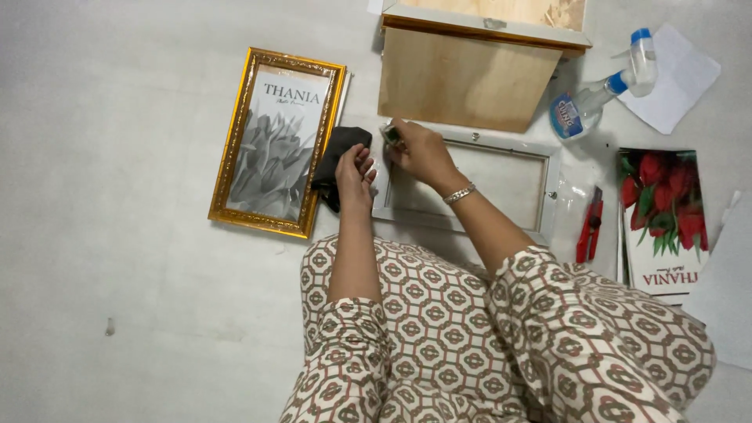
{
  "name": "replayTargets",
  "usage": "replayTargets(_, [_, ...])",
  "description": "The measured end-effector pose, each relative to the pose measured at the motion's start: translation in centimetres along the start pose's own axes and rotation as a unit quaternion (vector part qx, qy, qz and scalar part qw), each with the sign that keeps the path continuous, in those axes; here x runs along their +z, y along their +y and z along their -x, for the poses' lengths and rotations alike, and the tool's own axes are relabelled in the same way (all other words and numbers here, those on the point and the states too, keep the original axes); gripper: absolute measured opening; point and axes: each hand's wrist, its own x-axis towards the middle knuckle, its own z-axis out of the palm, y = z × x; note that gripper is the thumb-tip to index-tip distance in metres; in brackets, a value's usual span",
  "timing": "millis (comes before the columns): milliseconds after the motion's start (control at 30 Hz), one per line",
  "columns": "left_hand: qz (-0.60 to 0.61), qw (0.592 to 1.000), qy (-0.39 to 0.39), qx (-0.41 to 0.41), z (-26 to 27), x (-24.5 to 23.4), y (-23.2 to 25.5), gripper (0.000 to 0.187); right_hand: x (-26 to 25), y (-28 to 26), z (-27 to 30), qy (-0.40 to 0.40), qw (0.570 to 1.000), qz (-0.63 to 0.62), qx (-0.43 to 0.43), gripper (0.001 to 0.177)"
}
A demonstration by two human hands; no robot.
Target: Disassembling a picture frame, applying a liquid to the interior with a brush, and reassembling the components.
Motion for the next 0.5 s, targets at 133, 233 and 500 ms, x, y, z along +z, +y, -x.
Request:
replayTargets(133, [0.016, 1.0, -0.015, -0.002, -1.1, -0.1, -0.6, 0.025, -5.1, 0.0, 2.2, 0.066, 0.964, -0.251, 0.056, 0.026])
replayTargets(233, [0.007, 1.0, -0.001, -0.004, 0.2, 0.1, 0.0, 0.028, -8.3, 3.8, 5.0, 0.029, 0.982, -0.151, 0.113, 0.029])
replayTargets(500, [0.005, 1.0, 0.024, -0.001, 1.0, 0.6, 0.7, 0.027, -9.2, 10.8, 12.4, -0.15, 0.958, 0.127, 0.21, 0.036])
